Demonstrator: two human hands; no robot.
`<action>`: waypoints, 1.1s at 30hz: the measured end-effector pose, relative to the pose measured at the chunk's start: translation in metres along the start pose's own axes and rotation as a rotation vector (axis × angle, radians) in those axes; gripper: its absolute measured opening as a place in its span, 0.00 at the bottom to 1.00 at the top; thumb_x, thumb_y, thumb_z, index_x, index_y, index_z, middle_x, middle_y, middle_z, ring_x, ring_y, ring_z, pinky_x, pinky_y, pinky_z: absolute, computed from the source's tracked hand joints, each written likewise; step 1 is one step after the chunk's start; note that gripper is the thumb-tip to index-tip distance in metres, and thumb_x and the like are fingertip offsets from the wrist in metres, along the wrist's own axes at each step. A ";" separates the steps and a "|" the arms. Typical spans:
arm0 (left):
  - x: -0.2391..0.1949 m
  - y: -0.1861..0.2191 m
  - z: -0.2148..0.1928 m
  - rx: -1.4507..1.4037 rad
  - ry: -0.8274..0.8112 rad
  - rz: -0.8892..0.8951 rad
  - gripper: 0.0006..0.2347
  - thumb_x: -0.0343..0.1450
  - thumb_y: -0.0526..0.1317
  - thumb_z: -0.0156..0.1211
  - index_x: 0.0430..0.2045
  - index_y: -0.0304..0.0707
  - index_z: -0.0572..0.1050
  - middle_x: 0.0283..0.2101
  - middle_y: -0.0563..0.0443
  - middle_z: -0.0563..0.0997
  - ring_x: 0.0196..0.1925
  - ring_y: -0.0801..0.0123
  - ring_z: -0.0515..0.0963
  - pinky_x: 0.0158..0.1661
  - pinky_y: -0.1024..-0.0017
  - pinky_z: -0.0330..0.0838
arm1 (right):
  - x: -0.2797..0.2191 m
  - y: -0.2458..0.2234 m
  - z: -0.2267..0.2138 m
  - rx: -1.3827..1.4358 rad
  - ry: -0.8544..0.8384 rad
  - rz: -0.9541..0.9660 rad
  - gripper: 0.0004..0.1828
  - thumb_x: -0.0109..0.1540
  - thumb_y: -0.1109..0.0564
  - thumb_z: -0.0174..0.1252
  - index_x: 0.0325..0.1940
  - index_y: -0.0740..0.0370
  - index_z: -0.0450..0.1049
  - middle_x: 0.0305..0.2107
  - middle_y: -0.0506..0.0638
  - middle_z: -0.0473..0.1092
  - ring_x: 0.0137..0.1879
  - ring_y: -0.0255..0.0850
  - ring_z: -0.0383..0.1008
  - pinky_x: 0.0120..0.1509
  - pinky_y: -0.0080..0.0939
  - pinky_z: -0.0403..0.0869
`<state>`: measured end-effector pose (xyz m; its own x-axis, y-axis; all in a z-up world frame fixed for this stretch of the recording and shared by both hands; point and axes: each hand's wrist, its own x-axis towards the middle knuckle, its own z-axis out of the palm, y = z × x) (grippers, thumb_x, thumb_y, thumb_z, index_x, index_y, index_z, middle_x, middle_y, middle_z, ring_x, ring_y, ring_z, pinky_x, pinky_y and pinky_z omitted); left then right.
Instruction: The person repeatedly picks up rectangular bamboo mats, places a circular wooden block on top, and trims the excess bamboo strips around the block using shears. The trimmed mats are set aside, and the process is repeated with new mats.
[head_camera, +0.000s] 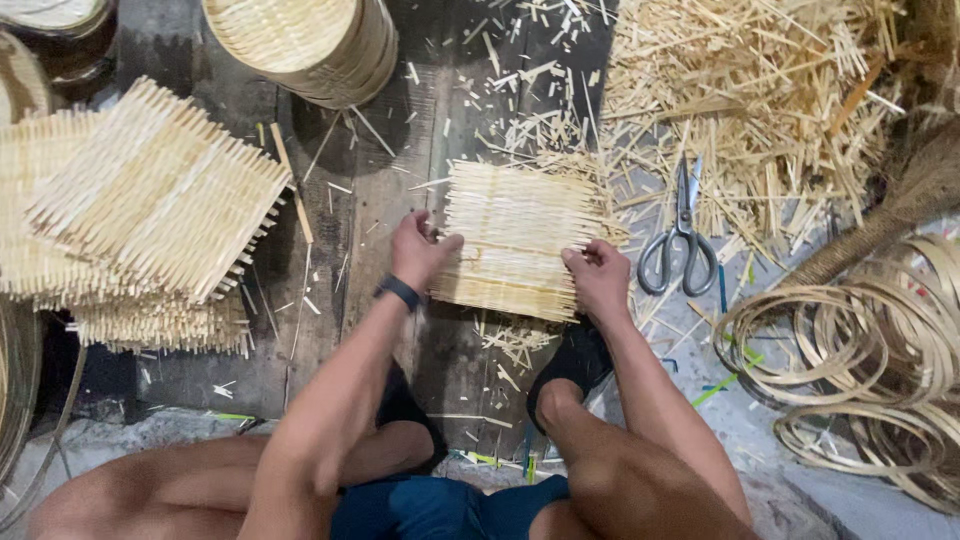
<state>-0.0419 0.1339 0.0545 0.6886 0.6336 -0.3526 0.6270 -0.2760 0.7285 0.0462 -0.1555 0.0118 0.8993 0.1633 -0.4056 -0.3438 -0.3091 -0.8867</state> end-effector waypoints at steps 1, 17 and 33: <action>0.014 -0.010 0.003 -0.136 -0.119 -0.065 0.24 0.58 0.36 0.79 0.45 0.25 0.75 0.43 0.42 0.82 0.39 0.69 0.80 0.41 0.71 0.77 | 0.001 0.002 -0.002 0.005 0.004 -0.001 0.10 0.58 0.59 0.68 0.39 0.68 0.78 0.27 0.45 0.75 0.31 0.28 0.70 0.35 0.30 0.69; 0.032 -0.036 0.006 -0.330 -0.279 -0.253 0.11 0.59 0.34 0.78 0.29 0.32 0.82 0.30 0.53 0.84 0.29 0.77 0.79 0.31 0.76 0.76 | -0.003 0.009 0.000 0.019 0.023 -0.066 0.13 0.60 0.59 0.69 0.43 0.70 0.76 0.30 0.49 0.77 0.35 0.29 0.75 0.39 0.29 0.74; 0.022 -0.001 -0.017 -0.243 -0.301 -0.308 0.26 0.64 0.35 0.73 0.56 0.33 0.71 0.43 0.49 0.81 0.38 0.70 0.81 0.35 0.74 0.74 | -0.075 0.079 -0.237 -0.854 0.784 -0.200 0.19 0.50 0.54 0.71 0.41 0.63 0.76 0.32 0.56 0.73 0.38 0.49 0.75 0.44 0.47 0.75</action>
<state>-0.0340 0.1608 0.0560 0.5819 0.4127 -0.7008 0.7393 0.0906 0.6672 0.0154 -0.4140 0.0250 0.9395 -0.2490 0.2353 -0.1531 -0.9195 -0.3619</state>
